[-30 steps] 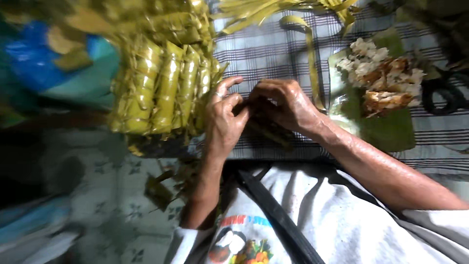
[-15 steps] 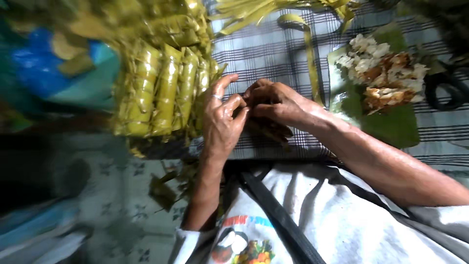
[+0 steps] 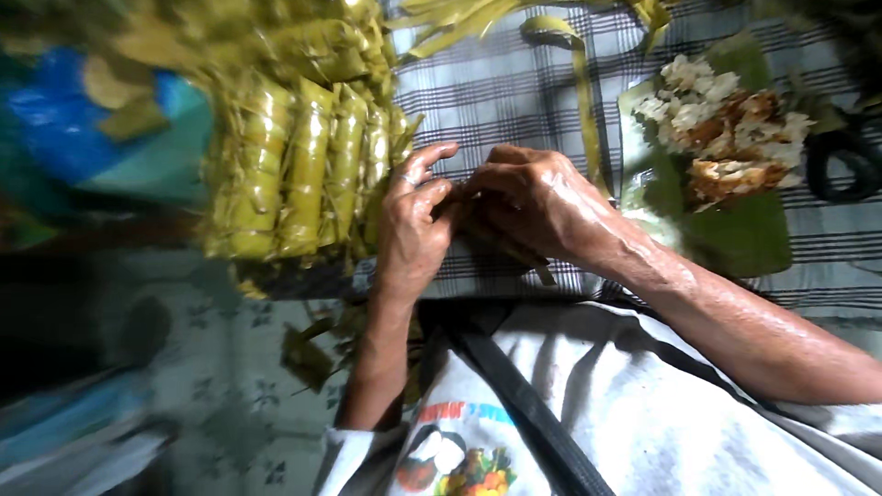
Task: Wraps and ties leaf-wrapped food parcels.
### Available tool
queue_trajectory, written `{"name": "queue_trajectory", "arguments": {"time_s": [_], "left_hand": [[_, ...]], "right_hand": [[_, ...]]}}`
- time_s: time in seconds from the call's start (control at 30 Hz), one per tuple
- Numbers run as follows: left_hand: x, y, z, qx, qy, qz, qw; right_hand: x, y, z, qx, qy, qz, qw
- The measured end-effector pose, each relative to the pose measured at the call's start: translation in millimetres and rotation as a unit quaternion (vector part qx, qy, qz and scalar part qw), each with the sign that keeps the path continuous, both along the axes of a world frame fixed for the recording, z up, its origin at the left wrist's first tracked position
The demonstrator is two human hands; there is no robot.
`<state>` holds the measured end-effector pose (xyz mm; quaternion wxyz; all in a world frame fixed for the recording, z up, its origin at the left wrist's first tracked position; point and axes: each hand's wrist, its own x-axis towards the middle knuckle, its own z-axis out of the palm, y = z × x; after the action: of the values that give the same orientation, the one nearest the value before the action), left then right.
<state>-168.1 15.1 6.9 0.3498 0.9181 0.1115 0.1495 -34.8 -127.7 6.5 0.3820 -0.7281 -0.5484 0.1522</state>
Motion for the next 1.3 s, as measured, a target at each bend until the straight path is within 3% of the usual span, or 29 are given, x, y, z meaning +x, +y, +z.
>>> {"name": "queue_trajectory", "arguments": {"time_s": [0.4,0.7,0.9,1.03,1.1,1.17,1.3], "left_hand": [[-2.0,9.0,4.5,0.057,-0.010,-0.030,0.998],[6.6,1.2,6.4,0.208,0.063,0.011,0.976],[16.1,-2.0,2.5,0.219,0.108,0.064,0.968],[24.1,3.7,25.9,0.132,0.208,0.061,0.967],[25.1,3.9,32.4,0.094,0.154,0.053,0.982],[24.3,1.3,28.0,0.090,0.013,0.065,0.994],[15.0,-5.3,20.3,-0.020,-0.222,0.034,0.974]], "right_hand": [[-1.7,-19.5,-4.0,0.026,-0.047,0.019,0.998],[2.1,-34.8,-5.5,-0.025,-0.052,0.010,0.998],[2.2,-36.4,-15.1,-0.030,-0.059,-0.015,0.998],[-11.7,-23.8,-12.9,-0.035,-0.147,-0.053,0.987],[-25.6,-16.7,-20.3,-0.031,-0.167,-0.057,0.984],[-29.7,-12.3,-25.3,-0.018,-0.171,-0.073,0.982],[9.1,-19.1,-5.3,-0.088,0.060,-0.047,0.993]]}}
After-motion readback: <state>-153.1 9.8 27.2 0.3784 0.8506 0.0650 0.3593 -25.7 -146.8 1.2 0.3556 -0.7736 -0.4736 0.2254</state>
